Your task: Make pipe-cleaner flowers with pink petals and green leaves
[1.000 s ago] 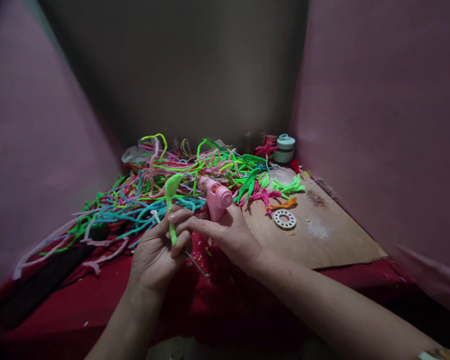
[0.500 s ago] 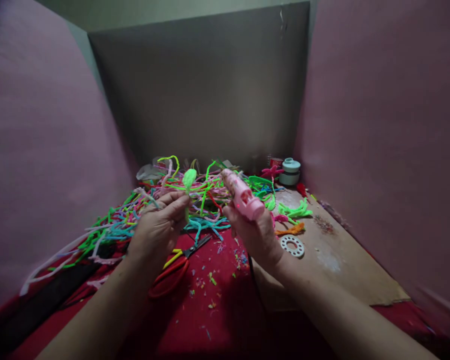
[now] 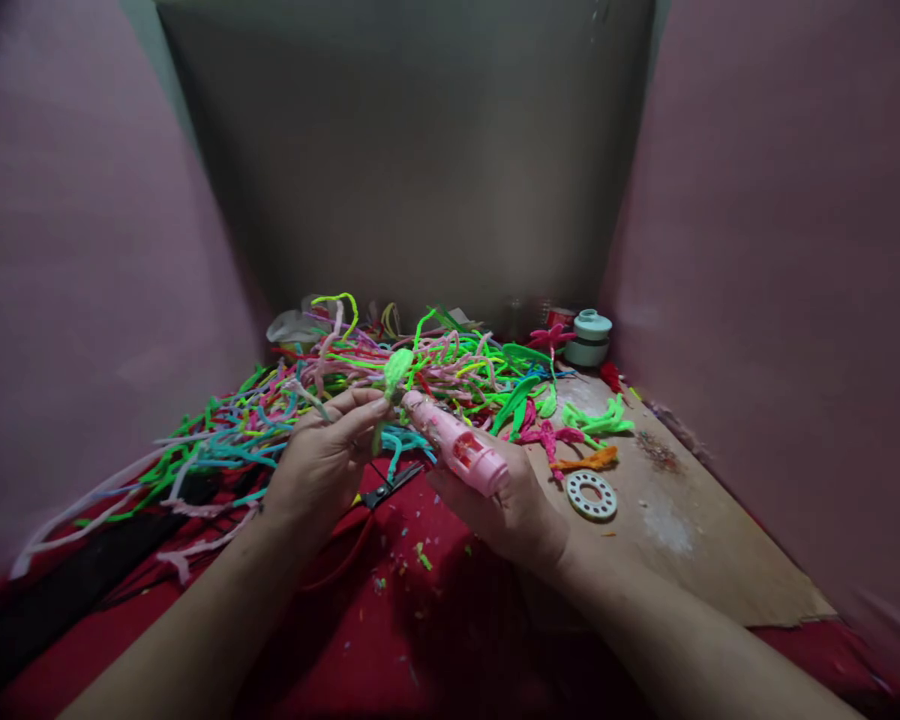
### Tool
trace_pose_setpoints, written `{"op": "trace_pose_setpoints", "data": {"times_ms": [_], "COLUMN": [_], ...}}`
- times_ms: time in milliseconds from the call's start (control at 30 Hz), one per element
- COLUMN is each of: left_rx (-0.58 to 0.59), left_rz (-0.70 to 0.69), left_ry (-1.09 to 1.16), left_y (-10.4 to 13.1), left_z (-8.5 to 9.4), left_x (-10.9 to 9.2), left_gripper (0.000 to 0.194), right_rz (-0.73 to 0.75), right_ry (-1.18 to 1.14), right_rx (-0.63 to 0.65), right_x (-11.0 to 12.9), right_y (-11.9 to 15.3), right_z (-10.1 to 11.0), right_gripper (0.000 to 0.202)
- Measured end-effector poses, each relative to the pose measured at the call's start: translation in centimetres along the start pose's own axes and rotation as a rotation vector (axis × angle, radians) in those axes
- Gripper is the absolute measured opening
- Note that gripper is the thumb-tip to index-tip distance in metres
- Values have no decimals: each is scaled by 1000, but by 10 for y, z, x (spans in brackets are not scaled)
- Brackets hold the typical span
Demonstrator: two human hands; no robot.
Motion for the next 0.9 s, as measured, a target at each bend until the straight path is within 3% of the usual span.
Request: {"op": "trace_pose_setpoints", "data": {"times_ms": [333,900], "left_rx": [10,10], "left_rz": [-49,-52], "left_ry": [-92,-116], "left_y": [0,0], "left_z": [-1,1], "left_x": [-3,-3], "left_gripper": [15,13], "right_rz": [10,-51], "right_ry": [-123,-60], "right_rx": [41,35], "right_x": [2,0], "right_y": [4,5], "right_z": [-4,-2], "right_gripper": [52,52]}}
Point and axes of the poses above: each hand's wrist, its own y-axis away from the middle knuckle, its own z-axis out of the back of the hand, x = y × z, the point moved 7 cm from there along -y, towards the middle knuckle, and after that the axes turned 4 degrees about -x, right-handed, at the moved point
